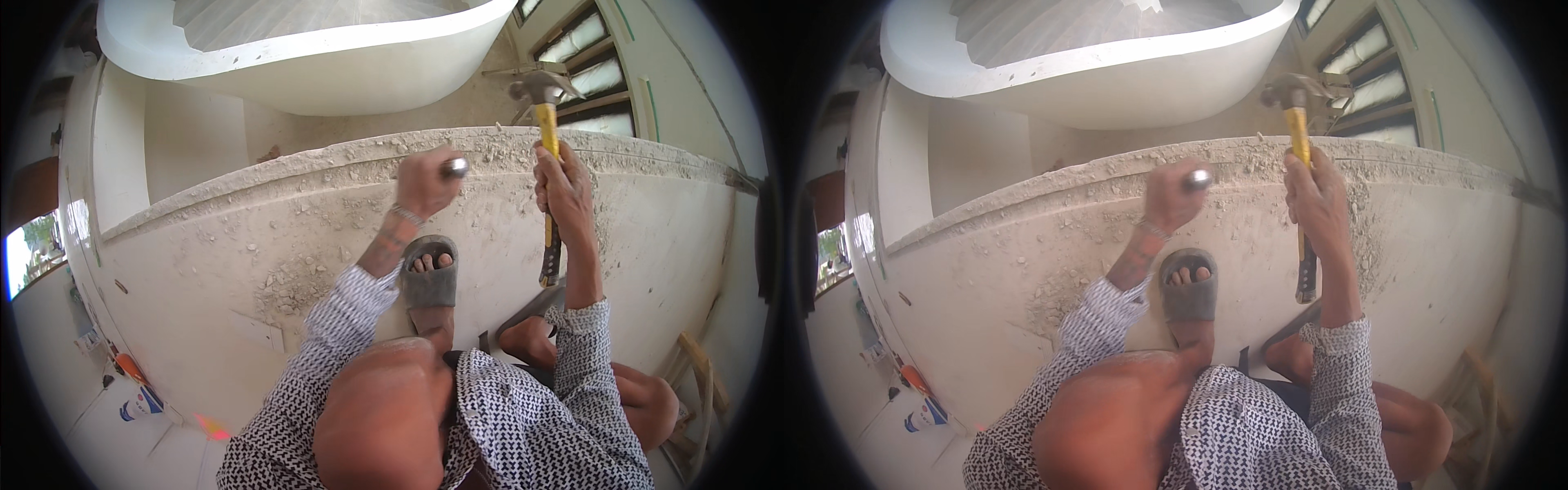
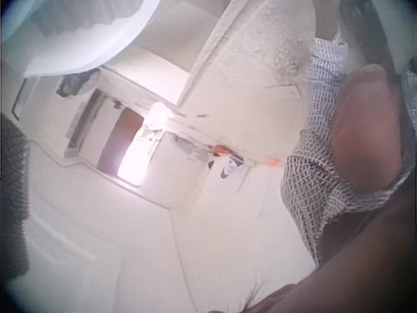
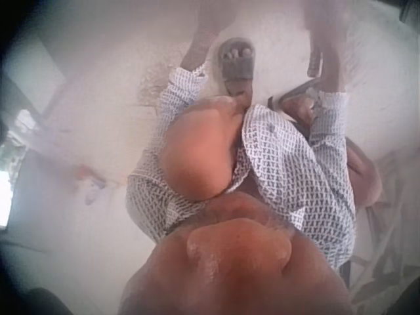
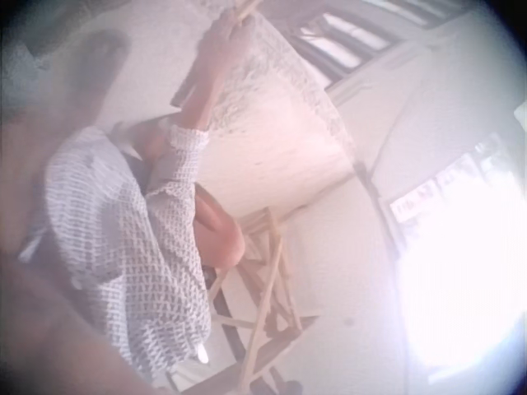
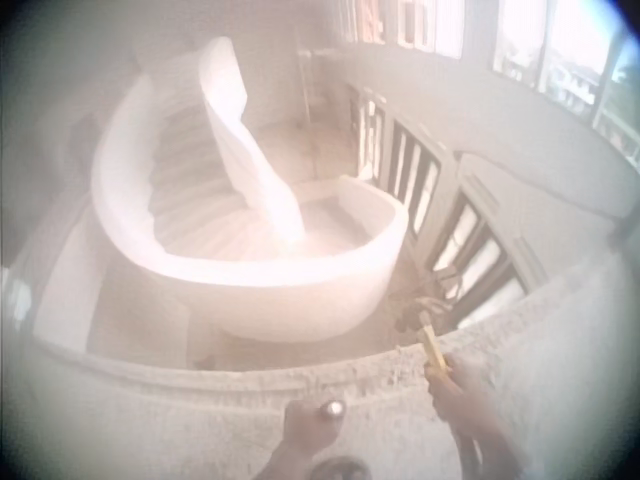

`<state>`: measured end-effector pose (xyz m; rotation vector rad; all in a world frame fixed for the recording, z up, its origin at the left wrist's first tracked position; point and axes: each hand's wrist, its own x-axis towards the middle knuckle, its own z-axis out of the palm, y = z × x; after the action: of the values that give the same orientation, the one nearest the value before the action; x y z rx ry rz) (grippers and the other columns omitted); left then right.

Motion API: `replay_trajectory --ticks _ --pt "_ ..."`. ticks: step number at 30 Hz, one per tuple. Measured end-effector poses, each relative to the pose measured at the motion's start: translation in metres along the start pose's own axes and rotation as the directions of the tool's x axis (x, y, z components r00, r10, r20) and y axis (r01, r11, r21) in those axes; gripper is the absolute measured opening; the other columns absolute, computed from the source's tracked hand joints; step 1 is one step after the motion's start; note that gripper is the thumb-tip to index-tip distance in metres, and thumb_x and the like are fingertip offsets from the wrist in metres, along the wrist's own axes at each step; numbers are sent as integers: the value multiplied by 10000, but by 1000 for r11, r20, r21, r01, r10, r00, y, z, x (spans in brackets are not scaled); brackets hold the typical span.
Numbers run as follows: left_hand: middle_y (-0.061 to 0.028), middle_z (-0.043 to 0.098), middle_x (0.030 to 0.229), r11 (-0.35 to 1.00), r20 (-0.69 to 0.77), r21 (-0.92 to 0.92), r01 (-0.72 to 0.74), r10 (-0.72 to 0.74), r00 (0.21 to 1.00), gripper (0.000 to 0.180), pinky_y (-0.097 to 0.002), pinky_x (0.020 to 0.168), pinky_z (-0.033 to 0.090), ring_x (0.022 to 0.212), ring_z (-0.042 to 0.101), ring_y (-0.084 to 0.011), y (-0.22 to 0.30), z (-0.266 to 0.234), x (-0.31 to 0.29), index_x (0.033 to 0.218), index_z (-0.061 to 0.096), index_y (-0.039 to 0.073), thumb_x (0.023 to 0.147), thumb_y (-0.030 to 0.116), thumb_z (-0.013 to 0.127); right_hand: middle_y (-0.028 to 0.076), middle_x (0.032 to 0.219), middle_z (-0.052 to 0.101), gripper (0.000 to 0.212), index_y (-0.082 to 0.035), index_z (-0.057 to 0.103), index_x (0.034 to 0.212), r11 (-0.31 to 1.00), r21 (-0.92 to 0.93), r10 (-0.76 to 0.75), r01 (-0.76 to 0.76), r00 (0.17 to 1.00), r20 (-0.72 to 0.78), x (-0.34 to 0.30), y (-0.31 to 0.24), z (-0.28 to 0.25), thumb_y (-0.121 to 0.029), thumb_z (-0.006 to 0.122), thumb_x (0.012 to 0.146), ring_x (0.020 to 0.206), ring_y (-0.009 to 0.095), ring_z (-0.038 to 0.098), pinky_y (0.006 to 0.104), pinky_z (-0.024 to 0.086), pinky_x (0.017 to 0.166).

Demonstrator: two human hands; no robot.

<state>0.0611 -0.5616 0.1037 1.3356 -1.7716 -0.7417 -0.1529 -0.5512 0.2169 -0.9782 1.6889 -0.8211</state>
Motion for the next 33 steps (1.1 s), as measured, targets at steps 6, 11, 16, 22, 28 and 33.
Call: replay_trajectory --ticks 6,11,16,22,28,33 --pt "-106 667 666 1000 94 -9 3 -2 996 150 -443 552 530 602 672 -331 4 111 14 846 661 137 909 273 659 -43 683 454 331 -21 573 1216 976 212 86 -42 975 -204 -21 -9 -31 -313 497 1079 473 29 420 207 352 408" --pt "-103 636 611 997 162 -24 -69 72 984 202 -433 525 520 567 658 -327 -25 116 11 766 628 126 896 278 653 -29 680 435 369 -19 561 1224 976 205 133 -67 935 -328 -53 10 -57 -349 465 1091 468 39 404 208 337 410" --pt "-112 650 620 980 253 -142 -137 169 952 166 -439 533 524 580 662 -340 -33 111 10 766 667 130 866 263 668 -23 666 431 384 -23 551 1213 969 246 131 -21 889 -439 -62 4 -63 -376 461 1094 454 50 393 216 334 394" --pt "-111 661 634 995 284 -57 -78 91 954 162 -453 559 535 598 673 -335 -32 116 13 766 681 136 847 276 684 -17 667 444 353 -28 539 1205 924 314 -5 217 831 -557 -63 -9 -64 -354 452 1102 447 57 391 214 339 386" --pt "-114 665 636 993 370 71 -96 63 927 191 -453 573 542 611 682 -335 -31 123 11 786 684 142 858 319 676 -34 674 484 267 -91 557 1117 879 424 311 -217 936 -166 -69 83 2 -352 511 1084 462 46 418 214 336 377" --pt "-109 672 646 995 298 -52 -85 96 950 215 -444 576 544 615 686 -331 -37 119 8 772 678 136 872 326 697 -39 645 461 268 -105 551 1025 943 311 30 122 896 -442 -69 9 -29 -362 508 1086 451 30 396 206 335 367"
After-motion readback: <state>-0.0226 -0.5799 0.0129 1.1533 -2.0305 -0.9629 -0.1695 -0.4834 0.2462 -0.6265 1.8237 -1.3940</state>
